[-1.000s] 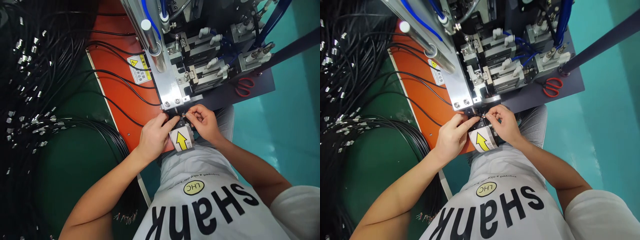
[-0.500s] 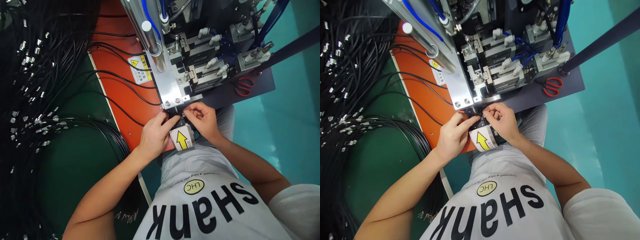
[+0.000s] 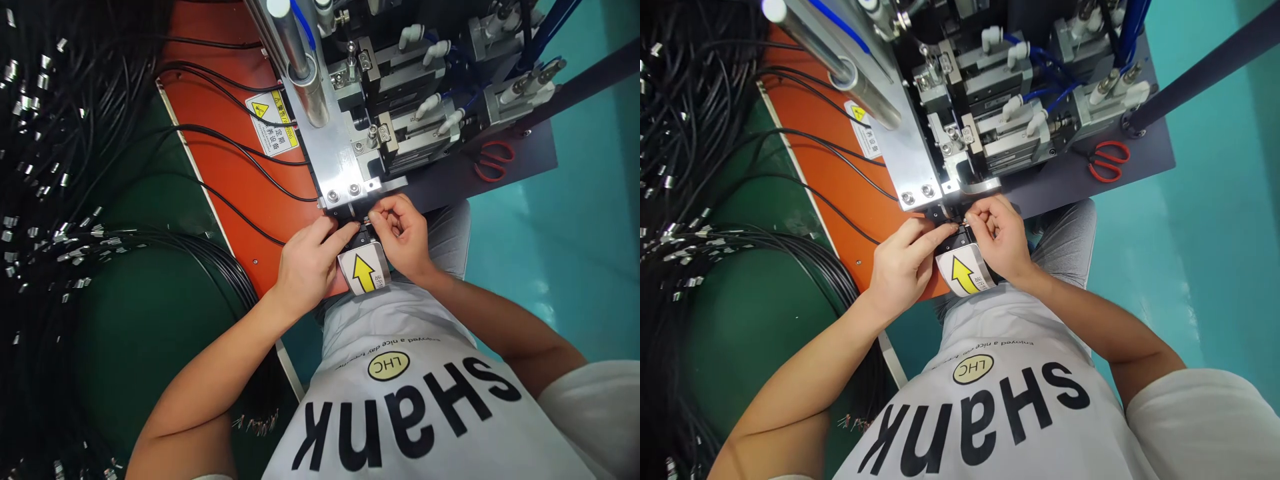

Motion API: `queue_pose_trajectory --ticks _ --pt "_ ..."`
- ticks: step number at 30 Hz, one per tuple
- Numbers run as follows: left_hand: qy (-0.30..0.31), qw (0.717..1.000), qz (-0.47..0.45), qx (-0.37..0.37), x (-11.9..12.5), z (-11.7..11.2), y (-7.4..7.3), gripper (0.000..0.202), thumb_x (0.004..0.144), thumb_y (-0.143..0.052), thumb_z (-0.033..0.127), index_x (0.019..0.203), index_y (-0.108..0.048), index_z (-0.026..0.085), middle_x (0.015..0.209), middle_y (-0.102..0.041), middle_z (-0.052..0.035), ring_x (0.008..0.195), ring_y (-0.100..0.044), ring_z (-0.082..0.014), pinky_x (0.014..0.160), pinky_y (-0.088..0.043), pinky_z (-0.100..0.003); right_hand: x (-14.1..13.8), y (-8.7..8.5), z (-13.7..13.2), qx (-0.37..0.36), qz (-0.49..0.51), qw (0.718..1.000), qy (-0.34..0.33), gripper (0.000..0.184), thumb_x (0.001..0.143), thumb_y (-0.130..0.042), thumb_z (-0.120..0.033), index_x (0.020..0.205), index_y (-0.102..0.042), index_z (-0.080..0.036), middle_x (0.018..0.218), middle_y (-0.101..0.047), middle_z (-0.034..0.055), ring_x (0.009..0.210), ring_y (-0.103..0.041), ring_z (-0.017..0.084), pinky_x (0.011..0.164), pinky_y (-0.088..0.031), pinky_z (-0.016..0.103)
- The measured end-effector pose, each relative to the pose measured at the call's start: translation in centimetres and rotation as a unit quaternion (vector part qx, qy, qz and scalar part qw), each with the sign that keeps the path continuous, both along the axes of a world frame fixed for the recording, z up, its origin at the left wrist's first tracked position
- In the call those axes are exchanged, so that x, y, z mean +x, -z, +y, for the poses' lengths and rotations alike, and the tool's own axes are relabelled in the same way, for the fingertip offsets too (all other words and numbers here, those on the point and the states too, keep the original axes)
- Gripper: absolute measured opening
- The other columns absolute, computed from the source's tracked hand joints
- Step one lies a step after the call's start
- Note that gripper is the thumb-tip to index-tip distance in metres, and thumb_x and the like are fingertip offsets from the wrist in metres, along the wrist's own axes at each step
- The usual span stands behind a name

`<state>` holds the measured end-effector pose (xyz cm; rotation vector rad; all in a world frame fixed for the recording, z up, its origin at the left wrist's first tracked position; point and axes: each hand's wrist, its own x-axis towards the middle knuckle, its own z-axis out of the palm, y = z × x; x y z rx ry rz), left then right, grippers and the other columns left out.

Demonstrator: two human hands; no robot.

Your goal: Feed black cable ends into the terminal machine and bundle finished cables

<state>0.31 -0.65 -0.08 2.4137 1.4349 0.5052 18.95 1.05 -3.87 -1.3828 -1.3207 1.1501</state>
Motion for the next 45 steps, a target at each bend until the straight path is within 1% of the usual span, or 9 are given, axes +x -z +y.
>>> queue_pose_trajectory --ticks 8,13,17,20,22,28,32,38,45 --pt "0.005 1.0 0.009 0.005 0.1 -0.1 0.3 0.04 0.1 -0.034 0.018 0.125 -0.065 0.021 0.097 -0.066 -0.0088 0.087 -0.063 -0.0173 0.067 -0.046 -0.026 0.0 0.1 0.4 -0.173 0.127 0.977 -0.003 0.018 0.087 -0.065 -0.036 0.081 -0.06 -0.02 0.073 -0.057 -0.0006 0.061 -0.051 0.012 0.054 -0.041 0.025" --pt "0.006 1.0 -0.004 0.008 0.4 0.0 0.0 0.038 0.098 -0.036 0.015 0.123 -0.065 0.019 0.098 -0.067 -0.0091 0.088 -0.063 -0.0177 0.068 -0.045 -0.026 1.1 -0.1 1.2 -0.22 0.109 0.969 -0.04 0.02 0.086 -0.066 -0.037 0.079 -0.065 -0.018 0.071 -0.058 -0.0006 0.06 -0.048 0.011 0.052 -0.038 0.024" --pt "0.003 1.0 -0.008 -0.001 0.4 0.0 -0.1 0.039 0.098 -0.036 0.014 0.123 -0.065 0.02 0.1 -0.068 -0.0091 0.088 -0.063 -0.0175 0.068 -0.046 -0.026 2.3 -0.7 0.6 -0.111 0.002 0.993 -0.047 0.016 0.09 -0.063 -0.035 0.093 -0.068 -0.021 0.078 -0.058 0.0001 0.054 -0.044 0.01 0.051 -0.037 0.026" --pt "0.003 1.0 -0.004 0.002 0.3 0.0 -0.1 0.039 0.097 -0.036 0.014 0.122 -0.065 0.02 0.102 -0.068 -0.0091 0.089 -0.063 -0.0177 0.068 -0.046 -0.026 2.8 -1.2 -0.5 0.013 -0.084 0.994 -0.073 0.021 0.093 -0.059 -0.03 0.111 -0.069 -0.026 0.095 -0.062 0.004 0.065 -0.052 0.014 0.065 -0.045 0.031" --pt "0.005 1.0 -0.003 0.005 0.3 0.0 -0.1 0.038 0.097 -0.036 0.013 0.122 -0.065 0.019 0.101 -0.069 -0.009 0.088 -0.063 -0.0175 0.067 -0.046 -0.026 2.9 -1.3 -0.7 0.037 -0.111 0.989 -0.087 0.021 0.094 -0.059 -0.03 0.111 -0.071 -0.026 0.097 -0.063 0.0053 0.074 -0.056 0.017 0.072 -0.047 0.033" --pt "0.005 1.0 -0.001 0.004 0.4 0.1 -0.3 0.038 0.097 -0.036 0.013 0.12 -0.065 0.019 0.098 -0.068 -0.008 0.084 -0.062 -0.0169 0.066 -0.045 -0.026 2.6 -0.8 1.1 -0.16 0.065 0.982 -0.075 0.029 0.091 -0.063 -0.047 0.087 -0.068 -0.019 0.08 -0.063 0.0007 0.053 -0.048 0.009 0.053 -0.039 0.025" --pt "0.005 1.0 0.005 -0.004 0.4 0.1 -0.4 0.038 0.098 -0.035 0.014 0.121 -0.065 0.02 0.098 -0.068 -0.008 0.086 -0.062 -0.0171 0.066 -0.044 -0.026 2.0 -1.1 2.1 -0.238 0.126 0.958 -0.096 0.029 0.088 -0.068 -0.041 0.074 -0.061 -0.016 0.069 -0.058 -0.0021 0.051 -0.047 0.007 0.053 -0.038 0.024" --pt "0.01 1.0 0.019 0.002 0.3 0.1 -0.1 0.037 0.099 -0.036 0.015 0.123 -0.064 0.02 0.099 -0.067 -0.0084 0.085 -0.061 -0.0176 0.067 -0.043 -0.027 1.6 -1.5 2.3 -0.246 0.152 0.953 -0.094 0.02 0.088 -0.065 -0.024 0.072 -0.057 -0.016 0.059 -0.052 -0.0054 0.047 -0.044 0.006 0.052 -0.035 0.022" --pt "-0.021 0.996 0.039 0.074 0.5 -0.4 0.3 0.031 0.097 -0.046 0.019 0.119 -0.067 0.024 0.098 -0.065 -0.0106 0.089 -0.056 -0.0224 0.074 -0.041 -0.036 1.7 -1.5 2.4 -0.287 0.205 0.93 -0.102 0.022 0.085 -0.069 -0.026 0.071 -0.057 -0.014 0.061 -0.052 -0.0047 0.047 -0.043 0.004 0.048 -0.031 0.021"
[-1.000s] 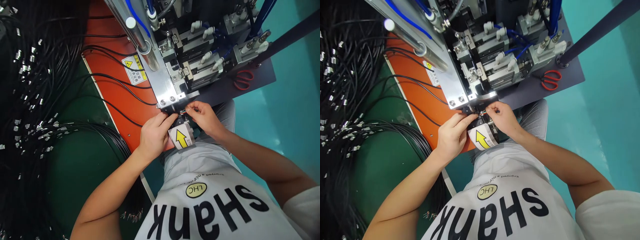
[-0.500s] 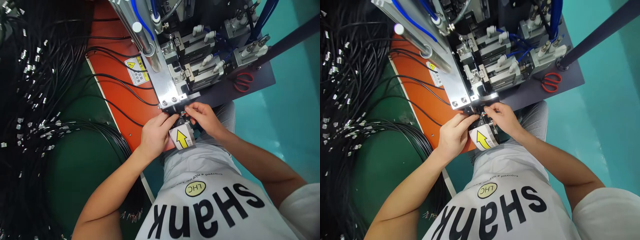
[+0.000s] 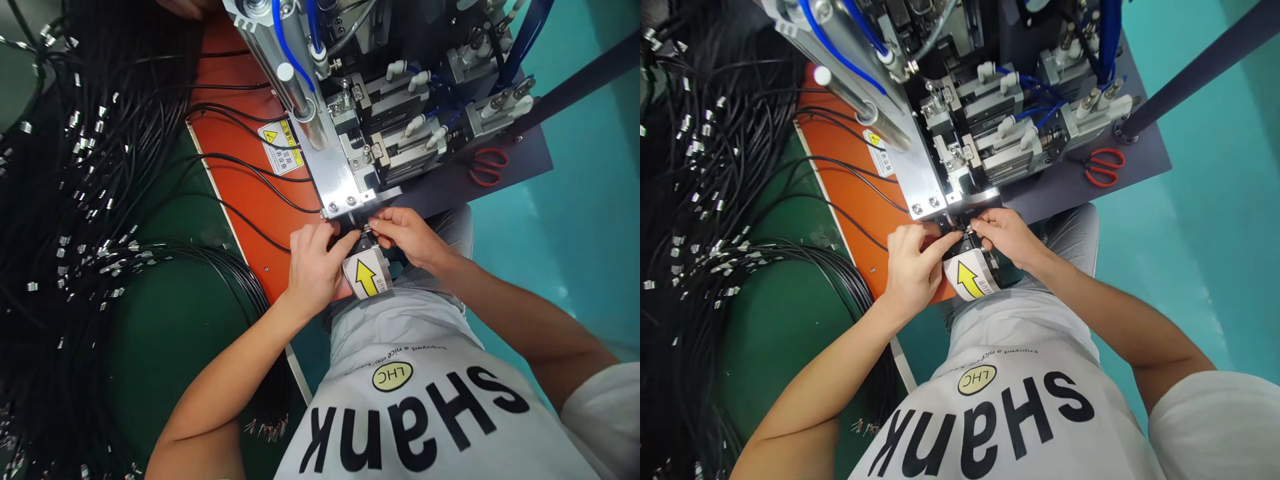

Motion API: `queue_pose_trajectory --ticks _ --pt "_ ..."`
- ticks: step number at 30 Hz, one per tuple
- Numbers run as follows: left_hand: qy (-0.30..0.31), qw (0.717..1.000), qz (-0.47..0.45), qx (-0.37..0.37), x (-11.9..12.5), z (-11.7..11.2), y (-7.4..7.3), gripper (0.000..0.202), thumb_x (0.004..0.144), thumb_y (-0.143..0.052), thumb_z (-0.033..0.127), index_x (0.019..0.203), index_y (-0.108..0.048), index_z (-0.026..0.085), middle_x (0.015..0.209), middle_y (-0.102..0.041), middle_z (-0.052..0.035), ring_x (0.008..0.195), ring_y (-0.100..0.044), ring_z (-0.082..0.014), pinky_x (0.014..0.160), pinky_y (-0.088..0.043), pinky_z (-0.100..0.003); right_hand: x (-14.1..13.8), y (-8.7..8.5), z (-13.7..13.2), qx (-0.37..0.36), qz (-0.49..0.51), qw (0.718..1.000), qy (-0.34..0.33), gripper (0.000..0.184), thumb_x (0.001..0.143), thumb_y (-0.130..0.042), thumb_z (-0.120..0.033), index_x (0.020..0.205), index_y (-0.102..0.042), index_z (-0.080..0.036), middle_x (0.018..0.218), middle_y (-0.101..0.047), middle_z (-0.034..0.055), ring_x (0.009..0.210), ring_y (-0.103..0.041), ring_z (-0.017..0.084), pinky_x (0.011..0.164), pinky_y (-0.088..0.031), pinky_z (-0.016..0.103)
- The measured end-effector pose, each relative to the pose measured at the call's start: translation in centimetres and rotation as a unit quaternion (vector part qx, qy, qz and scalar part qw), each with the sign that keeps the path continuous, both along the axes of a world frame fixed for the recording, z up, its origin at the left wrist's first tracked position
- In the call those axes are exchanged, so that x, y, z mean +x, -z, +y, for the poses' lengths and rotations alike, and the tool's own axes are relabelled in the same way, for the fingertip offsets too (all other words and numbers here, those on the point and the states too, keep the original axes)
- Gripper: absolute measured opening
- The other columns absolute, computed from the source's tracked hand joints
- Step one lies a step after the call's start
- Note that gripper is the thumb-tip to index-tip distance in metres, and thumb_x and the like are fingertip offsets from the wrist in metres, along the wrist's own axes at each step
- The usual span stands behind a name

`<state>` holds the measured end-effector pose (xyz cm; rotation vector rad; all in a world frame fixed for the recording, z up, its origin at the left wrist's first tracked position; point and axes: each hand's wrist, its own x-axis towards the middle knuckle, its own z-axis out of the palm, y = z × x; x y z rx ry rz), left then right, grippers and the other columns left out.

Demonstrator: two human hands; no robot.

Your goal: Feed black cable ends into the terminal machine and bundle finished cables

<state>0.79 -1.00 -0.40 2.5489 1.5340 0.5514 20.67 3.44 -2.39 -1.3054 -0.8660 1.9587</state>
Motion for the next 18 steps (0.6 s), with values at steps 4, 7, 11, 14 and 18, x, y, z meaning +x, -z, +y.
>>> queue_pose_trajectory --ticks 4,7,11,14,18 --pt "-0.001 1.0 -0.016 0.021 -0.7 -1.0 0.2 0.027 0.096 -0.047 0.014 0.117 -0.064 0.017 0.1 -0.066 -0.012 0.089 -0.056 -0.0216 0.077 -0.045 -0.037 0.2 0.4 -0.2 0.016 0.0 1.0 -0.002 0.024 0.084 -0.072 -0.032 0.075 -0.059 -0.014 0.064 -0.054 -0.004 0.049 -0.045 0.004 0.049 -0.033 0.02" --pt "0.002 1.0 0.004 0.01 -1.4 -2.2 0.0 0.032 0.097 -0.044 0.011 0.125 -0.06 0.014 0.105 -0.066 -0.0139 0.095 -0.058 -0.0217 0.081 -0.049 -0.035 0.3 0.8 -0.3 0.026 0.001 1.0 -0.002 0.025 0.083 -0.074 -0.034 0.075 -0.059 -0.015 0.066 -0.055 -0.0035 0.049 -0.046 0.005 0.05 -0.034 0.021" --pt "-0.021 0.999 0.036 -0.006 -2.0 -3.9 -0.1 0.044 0.097 -0.042 0.01 0.14 -0.049 0.016 0.121 -0.062 -0.0165 0.111 -0.057 -0.0261 0.094 -0.049 -0.042 0.4 1.1 -0.4 0.04 -0.003 0.999 -0.002 0.027 0.083 -0.075 -0.036 0.075 -0.059 -0.015 0.068 -0.055 -0.0029 0.05 -0.047 0.005 0.051 -0.035 0.021" --pt "-0.027 0.999 0.038 -0.011 -2.0 -4.6 0.1 0.049 0.098 -0.039 0.011 0.147 -0.042 0.016 0.128 -0.058 -0.0185 0.123 -0.052 -0.0286 0.102 -0.047 -0.046 0.4 1.1 -0.5 0.042 -0.007 0.999 -0.006 0.031 0.08 -0.077 -0.041 0.076 -0.061 -0.015 0.07 -0.055 -0.0026 0.051 -0.047 0.005 0.052 -0.037 0.021" --pt "-0.033 0.999 0.041 -0.012 -1.9 -4.8 0.4 0.054 0.098 -0.04 0.009 0.151 -0.037 0.018 0.13 -0.057 -0.0181 0.127 -0.05 -0.0284 0.105 -0.046 -0.046 1.0 0.8 -0.6 0.024 -0.021 0.999 -0.004 0.04 0.078 -0.076 -0.053 0.078 -0.063 -0.015 0.076 -0.06 0.0001 0.052 -0.049 0.005 0.051 -0.037 0.021"
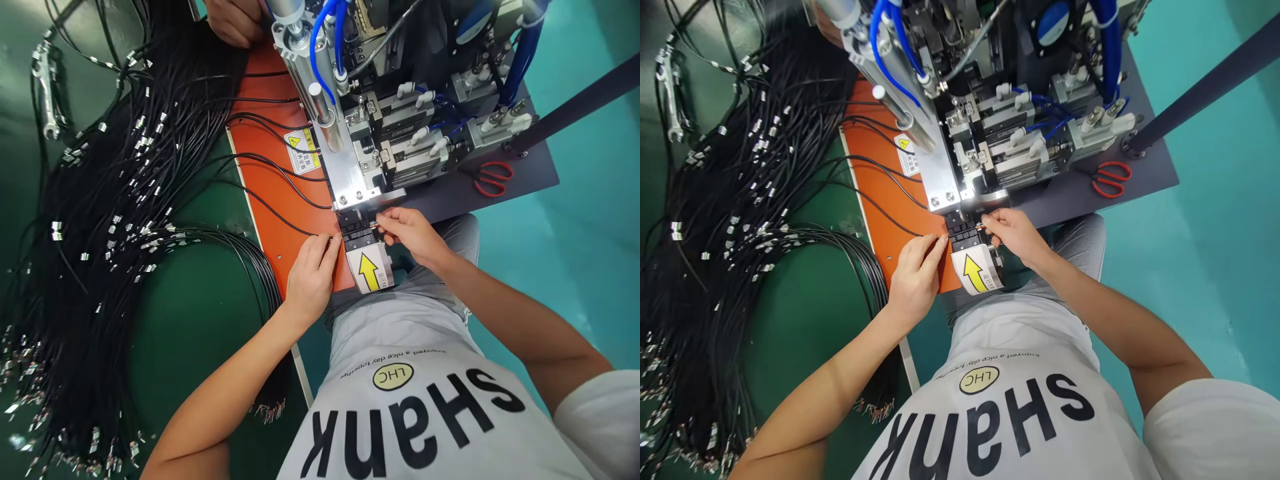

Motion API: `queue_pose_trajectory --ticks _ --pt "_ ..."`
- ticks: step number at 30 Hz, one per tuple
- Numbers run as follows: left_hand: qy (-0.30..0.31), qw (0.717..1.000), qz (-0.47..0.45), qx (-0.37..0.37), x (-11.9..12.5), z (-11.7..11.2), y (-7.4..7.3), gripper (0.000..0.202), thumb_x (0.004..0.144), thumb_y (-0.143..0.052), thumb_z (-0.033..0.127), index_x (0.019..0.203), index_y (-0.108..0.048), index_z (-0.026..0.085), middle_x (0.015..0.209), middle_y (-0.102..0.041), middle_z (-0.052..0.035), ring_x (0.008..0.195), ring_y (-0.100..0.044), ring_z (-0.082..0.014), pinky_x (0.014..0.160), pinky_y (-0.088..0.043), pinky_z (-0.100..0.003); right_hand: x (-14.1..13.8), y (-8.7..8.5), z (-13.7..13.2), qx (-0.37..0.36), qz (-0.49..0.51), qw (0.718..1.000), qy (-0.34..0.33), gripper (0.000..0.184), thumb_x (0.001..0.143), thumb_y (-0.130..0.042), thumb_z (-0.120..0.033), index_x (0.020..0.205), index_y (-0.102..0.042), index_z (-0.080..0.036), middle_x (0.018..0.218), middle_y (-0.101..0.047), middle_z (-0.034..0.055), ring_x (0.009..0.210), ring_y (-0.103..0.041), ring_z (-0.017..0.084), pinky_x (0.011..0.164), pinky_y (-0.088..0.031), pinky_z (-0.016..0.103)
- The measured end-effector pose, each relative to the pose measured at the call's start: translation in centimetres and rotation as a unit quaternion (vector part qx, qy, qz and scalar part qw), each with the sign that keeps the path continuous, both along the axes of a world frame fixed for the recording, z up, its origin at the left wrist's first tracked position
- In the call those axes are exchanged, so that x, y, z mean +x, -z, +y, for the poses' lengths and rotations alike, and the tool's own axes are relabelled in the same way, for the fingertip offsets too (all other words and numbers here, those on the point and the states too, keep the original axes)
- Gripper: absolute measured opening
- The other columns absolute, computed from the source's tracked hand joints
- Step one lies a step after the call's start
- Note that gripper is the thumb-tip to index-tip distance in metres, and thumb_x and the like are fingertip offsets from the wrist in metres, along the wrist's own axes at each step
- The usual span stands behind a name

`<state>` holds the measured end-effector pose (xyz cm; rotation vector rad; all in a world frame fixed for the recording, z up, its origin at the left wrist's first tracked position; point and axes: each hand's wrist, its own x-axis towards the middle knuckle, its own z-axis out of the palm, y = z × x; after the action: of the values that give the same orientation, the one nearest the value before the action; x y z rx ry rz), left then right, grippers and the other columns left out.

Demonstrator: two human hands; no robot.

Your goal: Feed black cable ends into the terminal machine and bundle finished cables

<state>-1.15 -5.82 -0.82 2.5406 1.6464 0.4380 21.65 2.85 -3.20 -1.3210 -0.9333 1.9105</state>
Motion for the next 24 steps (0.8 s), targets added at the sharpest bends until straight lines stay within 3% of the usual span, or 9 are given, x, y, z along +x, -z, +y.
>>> queue_pose_trajectory --ticks 3,7,13,16,19,21,24 --pt "-0.004 1.0 -0.015 0.002 -0.2 -0.3 -0.1 0.055 0.098 -0.039 0.01 0.152 -0.036 0.022 0.131 -0.058 -0.0167 0.128 -0.051 -0.0274 0.105 -0.048 -0.046 1.1 0.1 -0.6 -0.018 -0.01 0.999 0.027 0.047 0.081 -0.068 -0.063 0.085 -0.067 -0.016 0.08 -0.062 0.0015 0.053 -0.051 0.006 0.049 -0.036 0.021" --pt "0.001 1.0 -0.03 -0.005 -0.6 -0.4 -0.2 0.054 0.097 -0.039 0.01 0.15 -0.038 0.022 0.133 -0.058 -0.0161 0.129 -0.051 -0.0269 0.106 -0.048 -0.046 2.6 0.8 -1.9 -0.03 -0.015 0.997 0.063 0.043 0.081 -0.07 -0.059 0.09 -0.069 -0.017 0.079 -0.059 -0.0004 0.055 -0.051 0.005 0.05 -0.036 0.019" --pt "-0.029 0.998 -0.049 -0.009 -0.5 2.4 -0.6 0.046 0.097 -0.036 0.01 0.141 -0.046 0.012 0.142 -0.052 -0.019 0.135 -0.046 -0.0289 0.11 -0.045 -0.051 3.3 0.9 -3.1 -0.032 0.006 0.995 0.092 0.037 0.081 -0.073 -0.052 0.093 -0.07 -0.017 0.079 -0.058 -0.0014 0.06 -0.051 0.006 0.055 -0.041 0.019" --pt "-0.012 0.998 -0.044 -0.036 -1.9 3.1 -3.4 0.039 0.096 -0.036 0.011 0.132 -0.052 0.012 0.141 -0.051 -0.0178 0.134 -0.048 -0.0254 0.11 -0.045 -0.044 3.7 0.0 -3.7 -0.021 -0.001 0.994 0.105 0.033 0.078 -0.076 -0.048 0.093 -0.071 -0.019 0.081 -0.059 -0.0007 0.062 -0.052 0.008 0.056 -0.042 0.02" --pt "0.095 0.985 0.058 -0.134 -4.8 1.4 -7.8 0.03 0.095 -0.04 0.01 0.116 -0.06 0.018 0.132 -0.058 -0.0128 0.122 -0.057 -0.0209 0.099 -0.051 -0.034 4.8 -1.0 -4.4 -0.008 -0.037 0.992 0.119 0.028 0.076 -0.078 -0.046 0.088 -0.073 -0.021 0.083 -0.06 0.002 0.063 -0.052 0.011 0.055 -0.044 0.024" --pt "0.157 0.96 0.159 -0.171 -7.0 -0.2 -10.2 0.024 0.093 -0.044 0.008 0.105 -0.062 0.019 0.12 -0.063 -0.0107 0.115 -0.06 -0.0214 0.097 -0.051 -0.035 5.5 -1.7 -4.8 -0.021 -0.052 0.991 0.119 0.025 0.077 -0.079 -0.043 0.089 -0.074 -0.022 0.087 -0.061 0.0045 0.065 -0.053 0.012 0.058 -0.046 0.027" --pt "0.178 0.94 0.265 -0.118 -10.1 -1.4 -11.6 0.026 0.091 -0.047 0.005 0.109 -0.062 0.017 0.12 -0.063 -0.0146 0.118 -0.058 -0.0251 0.104 -0.045 -0.041 5.9 -2.9 -5.2 -0.032 -0.064 0.992 0.105 0.022 0.079 -0.078 -0.042 0.09 -0.075 -0.023 0.089 -0.061 0.0062 0.067 -0.053 0.014 0.062 -0.047 0.029"
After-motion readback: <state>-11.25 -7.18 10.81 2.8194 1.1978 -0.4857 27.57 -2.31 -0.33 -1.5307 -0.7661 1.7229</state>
